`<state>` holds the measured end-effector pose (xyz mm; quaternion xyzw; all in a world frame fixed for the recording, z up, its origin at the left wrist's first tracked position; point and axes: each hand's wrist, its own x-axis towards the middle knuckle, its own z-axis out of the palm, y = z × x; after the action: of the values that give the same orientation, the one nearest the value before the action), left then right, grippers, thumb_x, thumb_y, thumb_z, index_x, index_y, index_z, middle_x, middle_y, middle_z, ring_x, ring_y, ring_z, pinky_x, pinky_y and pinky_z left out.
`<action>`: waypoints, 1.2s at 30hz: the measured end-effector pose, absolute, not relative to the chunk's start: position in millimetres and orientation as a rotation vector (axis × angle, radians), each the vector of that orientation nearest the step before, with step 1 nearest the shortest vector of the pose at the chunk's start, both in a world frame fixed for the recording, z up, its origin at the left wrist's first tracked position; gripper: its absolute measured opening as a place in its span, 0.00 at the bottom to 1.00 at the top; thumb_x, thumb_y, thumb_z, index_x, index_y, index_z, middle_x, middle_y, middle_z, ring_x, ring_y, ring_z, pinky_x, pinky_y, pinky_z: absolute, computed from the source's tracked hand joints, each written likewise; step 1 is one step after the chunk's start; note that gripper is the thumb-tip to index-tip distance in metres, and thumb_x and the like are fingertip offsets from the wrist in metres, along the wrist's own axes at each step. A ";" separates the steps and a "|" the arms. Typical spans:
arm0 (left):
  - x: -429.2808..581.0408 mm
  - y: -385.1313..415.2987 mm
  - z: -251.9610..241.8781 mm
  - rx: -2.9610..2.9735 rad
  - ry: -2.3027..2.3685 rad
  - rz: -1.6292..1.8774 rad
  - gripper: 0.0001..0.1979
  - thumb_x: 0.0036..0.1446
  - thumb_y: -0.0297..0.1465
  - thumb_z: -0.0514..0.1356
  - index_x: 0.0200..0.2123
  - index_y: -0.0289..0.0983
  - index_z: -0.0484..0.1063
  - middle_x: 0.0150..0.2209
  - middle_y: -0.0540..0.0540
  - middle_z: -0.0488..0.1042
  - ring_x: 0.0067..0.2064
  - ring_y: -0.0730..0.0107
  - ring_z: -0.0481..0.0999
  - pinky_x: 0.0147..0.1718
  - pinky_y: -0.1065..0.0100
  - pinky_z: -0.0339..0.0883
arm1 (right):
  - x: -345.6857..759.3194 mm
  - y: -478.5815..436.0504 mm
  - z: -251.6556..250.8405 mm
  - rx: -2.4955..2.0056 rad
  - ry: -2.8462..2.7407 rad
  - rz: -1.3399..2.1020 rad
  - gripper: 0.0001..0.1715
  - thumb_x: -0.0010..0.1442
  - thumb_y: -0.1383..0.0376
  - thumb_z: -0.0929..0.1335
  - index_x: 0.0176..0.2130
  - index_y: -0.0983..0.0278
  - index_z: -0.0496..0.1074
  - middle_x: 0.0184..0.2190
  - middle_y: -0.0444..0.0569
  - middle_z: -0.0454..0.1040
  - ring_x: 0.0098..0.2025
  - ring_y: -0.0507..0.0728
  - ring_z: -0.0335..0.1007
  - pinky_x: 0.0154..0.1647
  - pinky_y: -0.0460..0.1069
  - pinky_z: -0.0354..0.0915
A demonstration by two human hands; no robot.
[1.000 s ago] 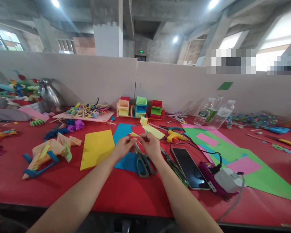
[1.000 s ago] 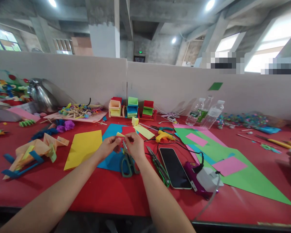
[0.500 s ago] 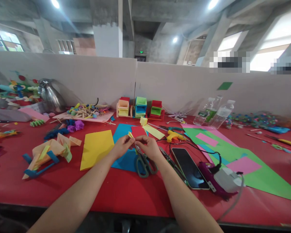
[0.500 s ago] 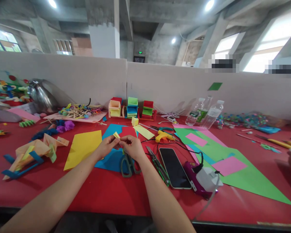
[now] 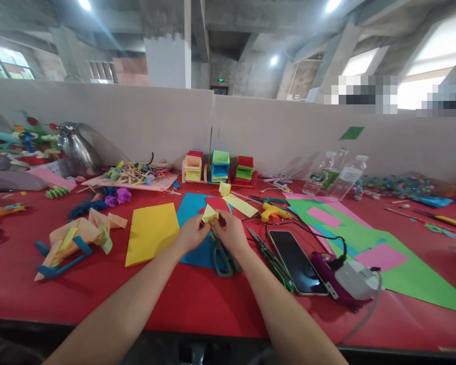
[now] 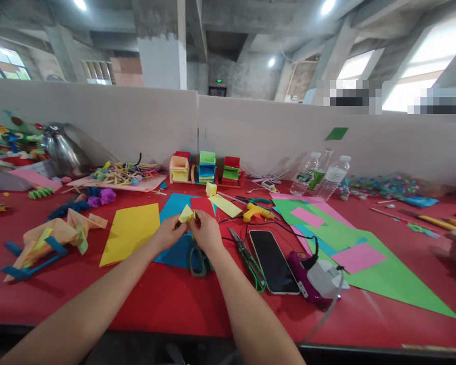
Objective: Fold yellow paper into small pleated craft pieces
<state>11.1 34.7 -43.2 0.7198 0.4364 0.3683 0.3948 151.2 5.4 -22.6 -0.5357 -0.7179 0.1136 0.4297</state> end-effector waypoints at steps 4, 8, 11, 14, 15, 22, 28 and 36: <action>13.8 34.5 -44.6 1.766 1.185 0.960 0.15 0.58 0.34 0.54 0.47 0.35 0.65 0.46 0.43 0.68 0.43 0.64 0.71 0.40 0.58 0.68 | 146.1 3.3 -20.9 -1.481 -1.833 0.221 0.12 0.61 0.62 0.62 0.42 0.66 0.68 0.39 0.48 0.71 0.37 0.52 0.69 0.38 0.52 0.67; 17.7 36.2 -48.4 1.705 1.188 0.966 0.15 0.58 0.34 0.54 0.47 0.35 0.65 0.46 0.43 0.68 0.43 0.64 0.71 0.40 0.58 0.68 | 138.0 2.8 -22.3 -1.581 -1.856 0.186 0.13 0.61 0.62 0.63 0.44 0.66 0.67 0.41 0.49 0.70 0.39 0.53 0.69 0.39 0.53 0.67; 19.6 38.1 -51.3 1.670 1.170 0.988 0.15 0.58 0.34 0.54 0.48 0.35 0.64 0.47 0.42 0.68 0.43 0.64 0.71 0.40 0.58 0.68 | 136.9 3.7 -22.2 -1.652 -1.826 0.156 0.14 0.61 0.62 0.63 0.46 0.65 0.66 0.43 0.49 0.70 0.40 0.54 0.69 0.40 0.53 0.67; 20.6 39.1 -52.7 1.655 1.144 1.036 0.15 0.58 0.33 0.54 0.48 0.35 0.64 0.47 0.42 0.67 0.43 0.64 0.71 0.40 0.58 0.67 | 139.2 5.0 -21.4 -1.716 -1.794 0.140 0.15 0.61 0.62 0.63 0.47 0.65 0.65 0.42 0.49 0.70 0.40 0.54 0.69 0.39 0.53 0.67; 20.9 39.1 -52.6 1.656 1.137 1.052 0.15 0.58 0.33 0.54 0.48 0.36 0.64 0.47 0.42 0.67 0.43 0.64 0.71 0.40 0.58 0.67 | 139.8 5.4 -21.3 -1.731 -1.792 0.139 0.15 0.61 0.62 0.63 0.47 0.65 0.65 0.42 0.49 0.70 0.40 0.54 0.69 0.39 0.53 0.67; 22.3 36.6 -44.5 1.703 1.137 1.174 0.15 0.58 0.33 0.54 0.48 0.35 0.64 0.48 0.42 0.67 0.44 0.63 0.70 0.41 0.56 0.67 | 133.9 6.5 -23.0 -1.752 -1.860 0.157 0.14 0.61 0.62 0.63 0.46 0.64 0.66 0.43 0.49 0.69 0.40 0.54 0.69 0.39 0.53 0.67; 21.0 38.9 -43.6 1.650 1.113 1.204 0.14 0.58 0.33 0.54 0.47 0.35 0.65 0.48 0.42 0.67 0.44 0.64 0.70 0.41 0.57 0.67 | 135.3 5.7 -21.0 -1.759 -1.859 0.151 0.14 0.61 0.62 0.62 0.46 0.65 0.66 0.41 0.49 0.70 0.38 0.53 0.69 0.38 0.52 0.67; 21.3 43.5 -49.4 1.361 1.018 1.150 0.19 0.56 0.29 0.54 0.52 0.37 0.61 0.45 0.44 0.72 0.42 0.65 0.73 0.41 0.63 0.67 | 148.4 3.9 -16.4 -1.738 -1.829 0.179 0.14 0.61 0.58 0.62 0.39 0.65 0.69 0.37 0.48 0.71 0.36 0.52 0.69 0.38 0.52 0.66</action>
<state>21.3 43.5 -49.4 0.5671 0.4243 0.4794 0.5182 148.4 3.9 -16.4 -0.6551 -0.6894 0.0676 0.3016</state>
